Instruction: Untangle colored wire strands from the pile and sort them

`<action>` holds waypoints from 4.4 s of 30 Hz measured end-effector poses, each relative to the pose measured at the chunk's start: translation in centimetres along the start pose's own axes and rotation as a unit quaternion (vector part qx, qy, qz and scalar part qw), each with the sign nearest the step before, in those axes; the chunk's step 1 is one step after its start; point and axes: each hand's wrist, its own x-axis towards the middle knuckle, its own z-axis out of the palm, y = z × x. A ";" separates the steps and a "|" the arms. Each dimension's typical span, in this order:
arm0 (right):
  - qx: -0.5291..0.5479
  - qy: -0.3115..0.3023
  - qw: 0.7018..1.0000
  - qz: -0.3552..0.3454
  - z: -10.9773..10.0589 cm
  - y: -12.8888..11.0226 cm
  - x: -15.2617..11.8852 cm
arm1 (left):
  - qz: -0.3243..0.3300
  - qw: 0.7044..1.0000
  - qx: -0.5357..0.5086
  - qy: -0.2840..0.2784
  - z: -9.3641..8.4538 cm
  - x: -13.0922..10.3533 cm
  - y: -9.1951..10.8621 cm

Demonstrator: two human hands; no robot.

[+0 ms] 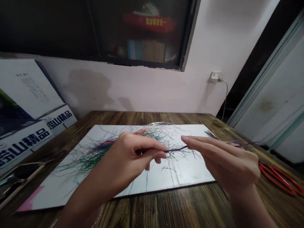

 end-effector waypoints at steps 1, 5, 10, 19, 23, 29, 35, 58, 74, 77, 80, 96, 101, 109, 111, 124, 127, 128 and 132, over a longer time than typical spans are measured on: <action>0.003 0.007 1.000 -0.011 0.0 0.0 0.0 | -0.017 1.000 -0.011 -0.022 0.1 0.0 0.0; 0.026 0.001 0.999 -0.027 -0.3 0.1 0.2 | -0.071 0.993 -0.070 -0.061 -0.2 0.4 0.0; 0.024 -0.002 0.999 -0.023 -0.1 0.8 0.5 | -0.082 0.992 -0.064 -0.075 -1.7 0.3 -0.1; -0.003 0.040 0.998 -0.044 -0.2 0.7 0.4 | -0.115 0.972 -0.091 -0.183 -2.5 0.2 -0.8; 0.041 0.029 0.998 -0.037 -0.3 0.7 0.5 | -0.109 0.971 -0.093 -0.192 -2.9 0.3 -1.0; 0.020 -0.014 0.999 -0.035 -0.7 1.8 0.1 | -0.131 0.974 -0.072 -0.170 -3.7 -0.2 -1.1; 0.056 -0.072 0.995 -0.049 -1.4 2.2 0.2 | -0.117 0.982 -0.096 -0.116 -3.8 0.2 -1.0; 0.050 -0.062 0.997 -0.026 -1.7 4.2 0.6 | -0.117 0.993 -0.005 -0.031 -4.4 0.3 -1.5; -0.121 -0.061 0.988 0.077 -1.4 4.9 0.7 | -0.111 0.983 0.043 0.142 -3.5 0.4 -0.8; -0.039 -0.125 0.987 0.096 -0.4 3.9 0.8 | -0.103 0.988 0.025 0.116 -2.5 0.6 -0.8; 0.100 -0.201 0.966 0.129 0.8 2.3 1.1 | -0.087 0.992 -0.029 0.083 -1.5 0.8 -0.9; 0.443 -0.224 0.796 0.348 2.8 0.9 0.8 | -0.057 0.964 -0.257 0.046 2.2 2.2 -0.8; 0.467 -0.211 0.782 0.354 2.7 0.5 0.9 | -0.052 0.967 -0.245 0.036 2.7 2.3 -1.0; 0.457 -0.211 0.797 0.335 2.4 0.2 1.3 | -0.062 0.968 -0.240 0.040 2.3 2.3 -0.7; 0.462 -0.207 0.794 0.336 2.4 0.1 1.4 | -0.062 0.967 -0.245 0.043 2.3 2.3 -0.7; 0.498 -0.160 0.770 0.365 2.5 -0.1 1.3 | -0.091 0.958 -0.267 0.046 2.0 2.3 -0.5; 0.514 -0.146 0.758 0.375 2.5 0.0 1.3 | -0.098 0.952 -0.285 0.050 2.0 2.3 -0.5; 0.519 -0.143 0.753 0.379 2.5 0.0 1.3 | -0.099 0.951 -0.290 0.049 2.0 2.4 -0.5; 0.524 -0.139 0.750 0.378 2.4 0.1 1.4 | -0.095 0.950 -0.293 0.042 2.0 2.4 -0.4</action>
